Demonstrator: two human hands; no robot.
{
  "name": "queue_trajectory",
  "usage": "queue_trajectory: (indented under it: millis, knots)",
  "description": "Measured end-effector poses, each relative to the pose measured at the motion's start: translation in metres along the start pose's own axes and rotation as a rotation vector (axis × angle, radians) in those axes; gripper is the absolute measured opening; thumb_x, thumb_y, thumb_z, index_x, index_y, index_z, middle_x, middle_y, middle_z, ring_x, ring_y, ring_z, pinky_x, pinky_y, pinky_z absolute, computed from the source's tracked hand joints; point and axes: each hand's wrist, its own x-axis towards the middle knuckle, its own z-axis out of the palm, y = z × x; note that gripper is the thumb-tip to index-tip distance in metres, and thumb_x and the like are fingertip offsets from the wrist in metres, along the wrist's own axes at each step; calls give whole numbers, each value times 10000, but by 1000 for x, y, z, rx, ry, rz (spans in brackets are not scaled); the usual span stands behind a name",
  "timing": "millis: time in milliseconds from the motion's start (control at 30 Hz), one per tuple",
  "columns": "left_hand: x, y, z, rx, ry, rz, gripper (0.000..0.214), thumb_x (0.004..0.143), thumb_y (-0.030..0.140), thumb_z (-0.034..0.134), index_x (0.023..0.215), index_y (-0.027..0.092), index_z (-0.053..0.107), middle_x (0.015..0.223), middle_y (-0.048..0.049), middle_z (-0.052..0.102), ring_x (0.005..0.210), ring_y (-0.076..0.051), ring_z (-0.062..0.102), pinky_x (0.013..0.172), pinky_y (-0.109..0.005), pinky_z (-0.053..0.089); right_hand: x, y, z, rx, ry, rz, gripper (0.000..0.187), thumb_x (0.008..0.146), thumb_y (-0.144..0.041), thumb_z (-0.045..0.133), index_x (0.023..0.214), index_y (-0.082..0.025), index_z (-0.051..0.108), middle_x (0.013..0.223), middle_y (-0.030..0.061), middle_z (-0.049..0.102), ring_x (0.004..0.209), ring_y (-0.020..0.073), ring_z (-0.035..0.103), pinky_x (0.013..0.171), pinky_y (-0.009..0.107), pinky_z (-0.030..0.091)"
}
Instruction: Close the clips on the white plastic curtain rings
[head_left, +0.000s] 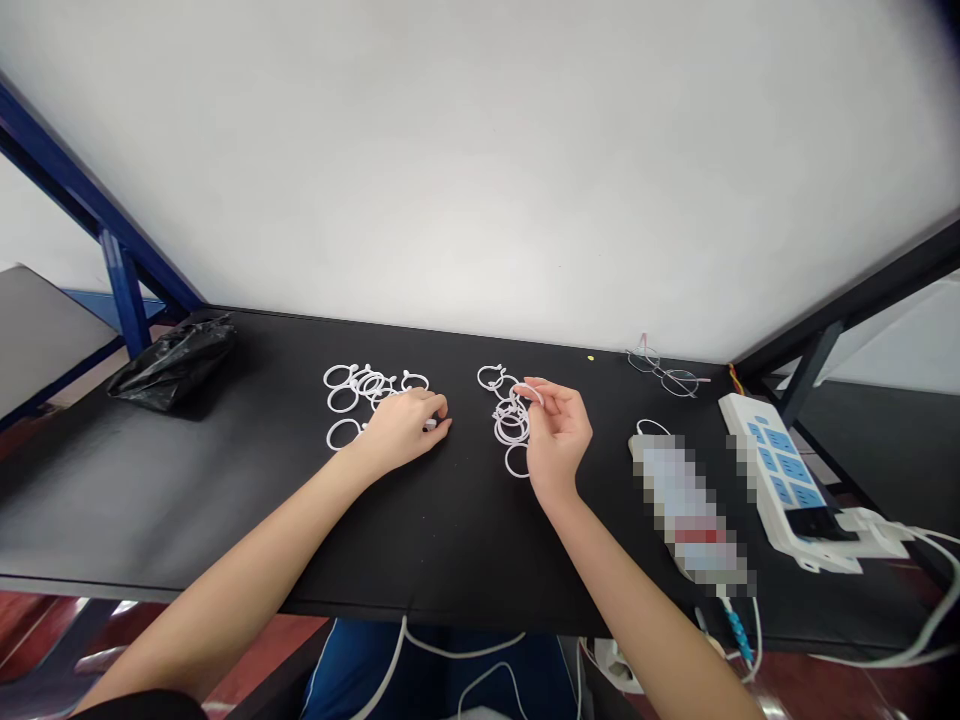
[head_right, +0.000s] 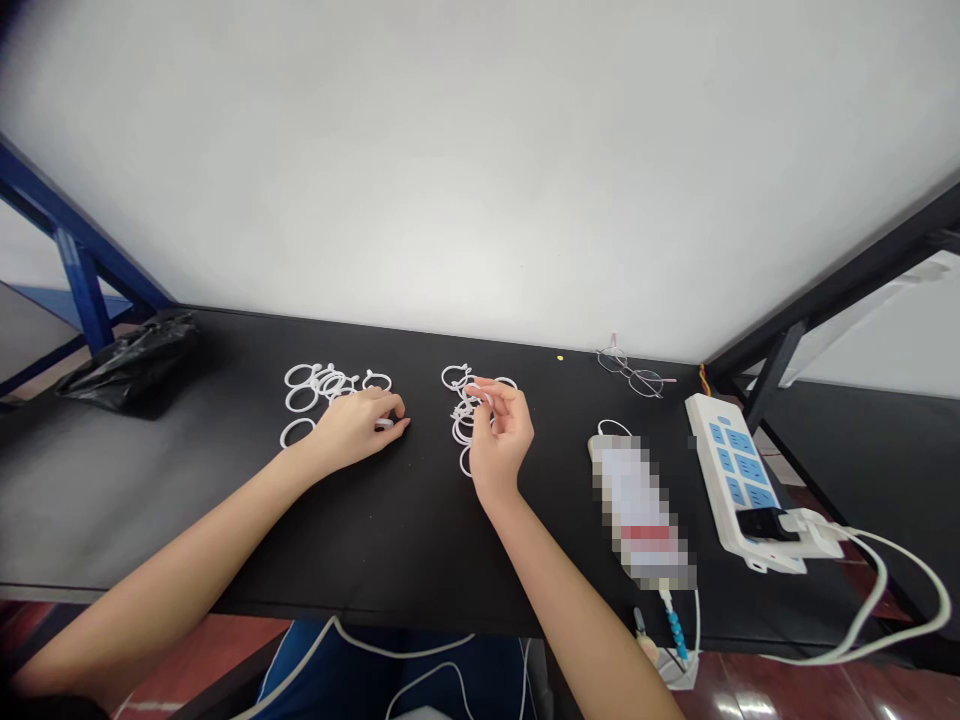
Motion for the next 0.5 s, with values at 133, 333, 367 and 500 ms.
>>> queue_trajectory:
  millis: [133, 333, 367, 500]
  knots:
    - [0, 5, -1, 24, -8, -31, 285, 864, 449, 535, 765, 191, 607, 661, -27, 612, 616, -168, 577, 522, -242, 308, -2, -1, 1, 0, -26, -4, 177, 792, -85, 501, 908, -196, 577, 964, 61, 676, 892, 204, 719, 883, 423, 556]
    - [-1, 8, 2, 61, -14, 9, 311, 862, 471, 520, 755, 190, 597, 556, -11, 573, 543, -160, 552, 505, -245, 277, -5, -2, 2, 33, -69, -6, 217, 768, -63, 489, 914, -203, 567, 1022, 73, 679, 960, 230, 710, 914, 451, 542]
    - [-1, 7, 2, 62, -15, 10, 305, 866, 466, 514, 766, 190, 597, 545, -8, 568, 541, -160, 552, 505, -244, 274, -6, -2, 2, 36, -80, -7, 213, 780, -66, 484, 919, -203, 567, 1031, 76, 679, 973, 230, 708, 923, 453, 539]
    - [0, 4, 5, 56, -5, -1, 291, 881, 447, 507, 781, 187, 592, 529, 3, 555, 527, -150, 541, 507, -241, 264, -9, 0, 2, 28, -125, 9, 140, 846, -120, 514, 943, -210, 558, 1081, 90, 675, 1035, 238, 690, 941, 451, 537]
